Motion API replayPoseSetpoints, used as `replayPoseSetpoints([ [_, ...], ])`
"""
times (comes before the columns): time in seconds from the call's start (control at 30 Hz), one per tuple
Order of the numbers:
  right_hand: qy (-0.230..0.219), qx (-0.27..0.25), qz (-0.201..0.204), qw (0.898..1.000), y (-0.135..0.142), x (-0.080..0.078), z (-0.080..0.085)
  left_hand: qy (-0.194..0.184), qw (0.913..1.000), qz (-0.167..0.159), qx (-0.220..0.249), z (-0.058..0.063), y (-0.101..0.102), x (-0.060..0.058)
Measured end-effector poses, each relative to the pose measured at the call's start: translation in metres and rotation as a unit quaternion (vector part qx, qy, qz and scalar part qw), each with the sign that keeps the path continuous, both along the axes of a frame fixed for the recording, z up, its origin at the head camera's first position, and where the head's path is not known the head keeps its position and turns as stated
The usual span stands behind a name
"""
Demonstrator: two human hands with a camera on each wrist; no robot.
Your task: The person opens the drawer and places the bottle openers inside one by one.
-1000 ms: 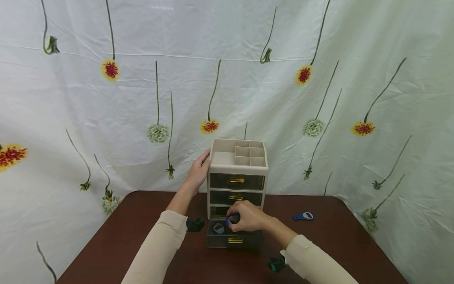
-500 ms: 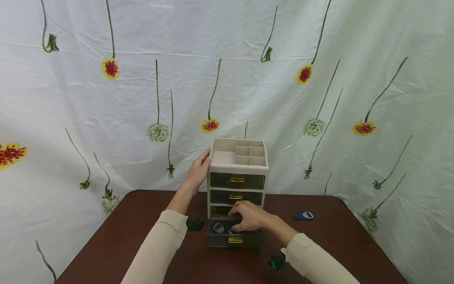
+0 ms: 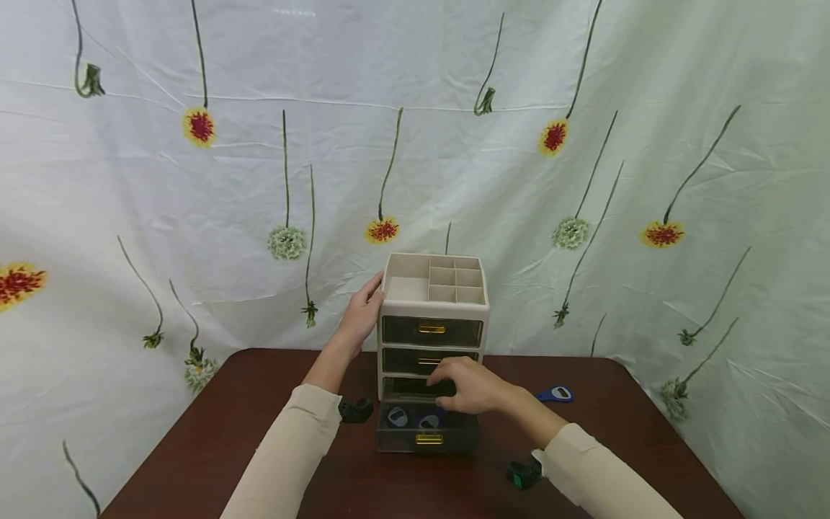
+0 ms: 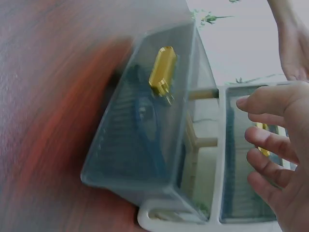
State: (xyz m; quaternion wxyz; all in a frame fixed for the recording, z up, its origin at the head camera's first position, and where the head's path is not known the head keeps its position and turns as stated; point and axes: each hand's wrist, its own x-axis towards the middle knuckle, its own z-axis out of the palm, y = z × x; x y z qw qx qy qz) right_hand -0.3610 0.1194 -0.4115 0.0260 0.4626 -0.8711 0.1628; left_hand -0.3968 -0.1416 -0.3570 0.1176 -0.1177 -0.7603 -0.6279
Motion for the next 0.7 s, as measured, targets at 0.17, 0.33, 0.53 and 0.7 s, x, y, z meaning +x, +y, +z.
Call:
replayPoseSetpoints([
  [0.17, 0.001, -0.012, 0.001, 1.000, 0.017, 0.001, 0.010, -0.002, 1.0000, -0.002, 0.001, 0.000, 0.000, -0.001],
  [0.33, -0.004, -0.034, 0.002, 0.999, 0.037, -0.001, 0.020, -0.001, 1.0000, -0.002, 0.000, 0.000, -0.001, -0.002],
  [0.53, 0.010, -0.039, -0.017, 0.999, 0.067, -0.007, 0.022, -0.001, 1.0000, -0.002, 0.003, 0.001, -0.001, 0.000],
  [0.7, 0.010, -0.054, -0.032, 0.998, 0.093, -0.011, 0.021, 0.002, 1.0000, 0.000, 0.000, 0.001, 0.000, 0.000],
])
